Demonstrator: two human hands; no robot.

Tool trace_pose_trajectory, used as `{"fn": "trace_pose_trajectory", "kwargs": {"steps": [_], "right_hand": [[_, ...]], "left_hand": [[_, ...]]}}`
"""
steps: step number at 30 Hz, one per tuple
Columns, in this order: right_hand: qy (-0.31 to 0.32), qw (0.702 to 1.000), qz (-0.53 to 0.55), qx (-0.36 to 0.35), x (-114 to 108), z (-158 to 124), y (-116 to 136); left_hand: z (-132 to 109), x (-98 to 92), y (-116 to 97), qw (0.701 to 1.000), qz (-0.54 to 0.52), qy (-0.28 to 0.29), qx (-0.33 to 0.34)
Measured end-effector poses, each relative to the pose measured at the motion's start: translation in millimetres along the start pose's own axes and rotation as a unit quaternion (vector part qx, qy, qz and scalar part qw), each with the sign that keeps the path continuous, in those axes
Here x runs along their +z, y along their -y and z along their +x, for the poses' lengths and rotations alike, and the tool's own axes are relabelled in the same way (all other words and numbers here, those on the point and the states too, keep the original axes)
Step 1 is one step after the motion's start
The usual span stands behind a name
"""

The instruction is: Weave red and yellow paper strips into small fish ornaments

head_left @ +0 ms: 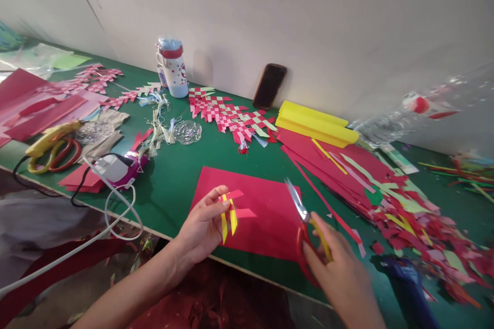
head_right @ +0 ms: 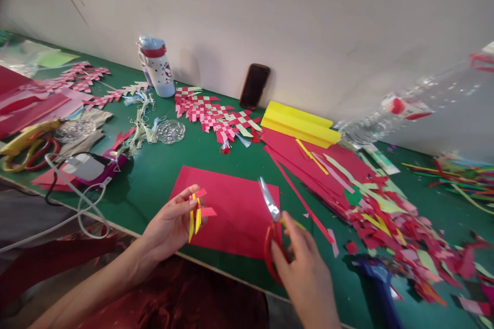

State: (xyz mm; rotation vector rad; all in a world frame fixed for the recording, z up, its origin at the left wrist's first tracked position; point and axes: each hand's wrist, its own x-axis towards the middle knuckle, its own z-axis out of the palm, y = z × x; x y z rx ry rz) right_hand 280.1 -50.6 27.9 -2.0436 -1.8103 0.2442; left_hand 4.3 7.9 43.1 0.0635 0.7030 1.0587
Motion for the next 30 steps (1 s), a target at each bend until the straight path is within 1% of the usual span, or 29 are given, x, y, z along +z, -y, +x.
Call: {"fn": "trace_pose_trajectory", "kwargs": {"steps": [2,4,5,7,8,10,11,12,14,15,16,18,19,20,22,25,30], "right_hand": [[-0.014,0.995,-0.076,0.056,-4,16,-20],[-0.021,0.989,-0.119,0.091,-9,30,-36],[-0.024,0.987,-0.128,0.090,-11,36,-41],[-0.040,0.992,-0.107,0.058,-17,43,-41],[-0.054,0.994,-0.084,0.036,-20,44,-36],[-0.077,0.997,-0.025,-0.002,-22,42,-15],[-0.078,0.997,-0.001,-0.013,-22,40,0],[-0.065,0.997,0.028,-0.027,-19,37,16],[-0.007,0.994,0.094,-0.061,-12,31,49],[0.031,0.987,0.138,-0.075,-7,29,64],[0.089,0.964,0.242,-0.069,-2,28,76],[0.147,0.914,0.374,-0.050,4,28,94],[0.167,0.892,0.419,-0.036,7,28,99],[0.179,0.878,0.444,-0.024,8,29,102],[0.200,0.862,0.467,-0.005,8,29,104],[0.215,0.852,0.476,0.013,8,28,104],[0.216,0.853,0.474,0.037,12,25,104]], "left_hand": [[-2,0.6,0,1.000,0.003,-0.001,-0.017],[-4,1.6,1,1.000,0.005,0.002,-0.031],[-5,2.1,1,0.999,0.008,0.005,-0.035],[-7,3.1,2,0.999,0.017,0.013,-0.039],[-8,3.6,2,0.999,0.023,0.015,-0.039],[-8,4.7,4,0.998,0.037,0.019,-0.036],[-9,5.3,6,0.998,0.044,0.022,-0.034],[-9,6.0,8,0.998,0.052,0.025,-0.034],[-9,7.7,12,0.997,0.066,0.024,-0.036],[-9,8.5,14,0.997,0.072,0.020,-0.037],[-9,9.3,16,0.996,0.076,0.015,-0.035],[-10,10.5,18,0.996,0.083,0.011,-0.027],[-10,10.9,20,0.996,0.084,0.013,-0.023],[-10,11.1,20,0.996,0.085,0.017,-0.020],[-11,11.0,22,0.996,0.084,0.028,-0.019],[-11,9.9,24,0.996,0.085,0.034,-0.024],[-10,8.0,27,0.995,0.088,0.037,-0.023]]}}
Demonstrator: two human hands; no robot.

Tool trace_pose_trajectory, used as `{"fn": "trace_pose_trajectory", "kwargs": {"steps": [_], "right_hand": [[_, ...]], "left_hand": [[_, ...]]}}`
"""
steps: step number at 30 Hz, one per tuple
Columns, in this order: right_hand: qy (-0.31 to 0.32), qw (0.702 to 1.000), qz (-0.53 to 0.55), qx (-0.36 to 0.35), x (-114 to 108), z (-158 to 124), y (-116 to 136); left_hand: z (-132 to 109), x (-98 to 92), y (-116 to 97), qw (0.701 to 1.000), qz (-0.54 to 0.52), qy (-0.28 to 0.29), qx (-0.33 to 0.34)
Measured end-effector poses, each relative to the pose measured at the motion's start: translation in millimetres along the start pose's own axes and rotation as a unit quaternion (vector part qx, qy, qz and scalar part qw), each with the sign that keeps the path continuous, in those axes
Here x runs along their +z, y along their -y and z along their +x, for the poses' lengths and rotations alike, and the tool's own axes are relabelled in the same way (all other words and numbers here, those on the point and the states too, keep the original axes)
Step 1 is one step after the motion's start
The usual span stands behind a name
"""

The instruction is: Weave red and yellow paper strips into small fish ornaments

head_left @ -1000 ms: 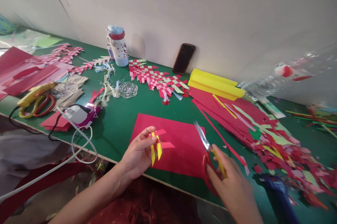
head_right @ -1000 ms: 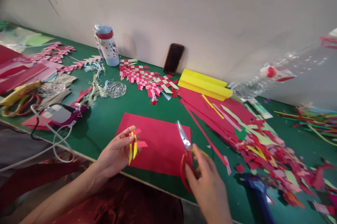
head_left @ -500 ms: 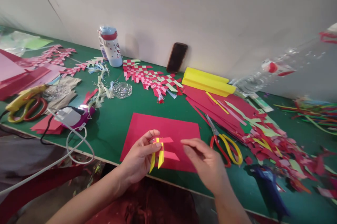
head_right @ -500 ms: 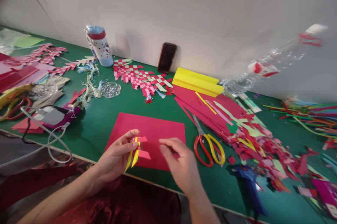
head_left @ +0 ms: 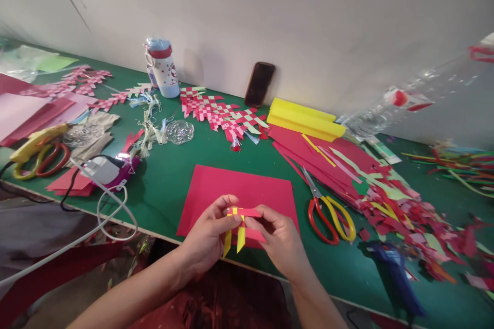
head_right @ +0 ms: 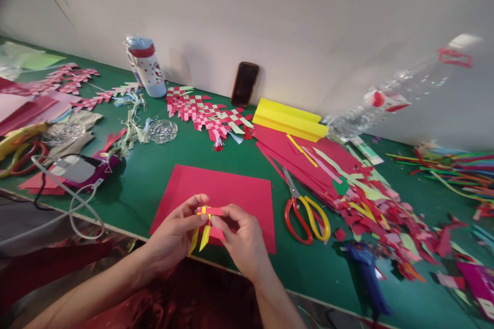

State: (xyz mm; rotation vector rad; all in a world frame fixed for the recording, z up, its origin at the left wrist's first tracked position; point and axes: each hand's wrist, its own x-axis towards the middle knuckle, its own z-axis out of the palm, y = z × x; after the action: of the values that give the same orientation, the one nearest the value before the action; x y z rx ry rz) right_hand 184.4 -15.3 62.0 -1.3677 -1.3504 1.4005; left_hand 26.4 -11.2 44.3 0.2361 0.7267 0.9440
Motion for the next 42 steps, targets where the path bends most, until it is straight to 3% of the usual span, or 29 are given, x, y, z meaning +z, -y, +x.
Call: {"fn": "trace_pose_trajectory", "kwargs": {"steps": [11,16,22,32,37,42], "right_hand": [[0.014,1.000,0.010,0.018,2,6,-8],[0.022,0.999,0.026,0.032,-1,7,-10],[-0.038,0.996,0.067,0.044,-15,4,-15],[-0.096,0.984,0.145,0.045,-18,0,-25],[-0.181,0.977,0.107,0.017,-45,-7,-24],[-0.339,0.939,0.066,-0.012,-96,-16,-33]], "left_hand": [[1,2.8,2,0.999,0.015,-0.031,0.010],[9,-1.3,-6,0.998,-0.001,-0.044,0.047],[17,-6.8,-19,0.994,-0.006,-0.042,0.099],[16,-15.0,-28,0.993,0.043,-0.037,0.103],[18,-18.5,-34,0.987,0.077,-0.036,0.139],[21,-21.4,-40,0.977,0.122,-0.027,0.172]]}}
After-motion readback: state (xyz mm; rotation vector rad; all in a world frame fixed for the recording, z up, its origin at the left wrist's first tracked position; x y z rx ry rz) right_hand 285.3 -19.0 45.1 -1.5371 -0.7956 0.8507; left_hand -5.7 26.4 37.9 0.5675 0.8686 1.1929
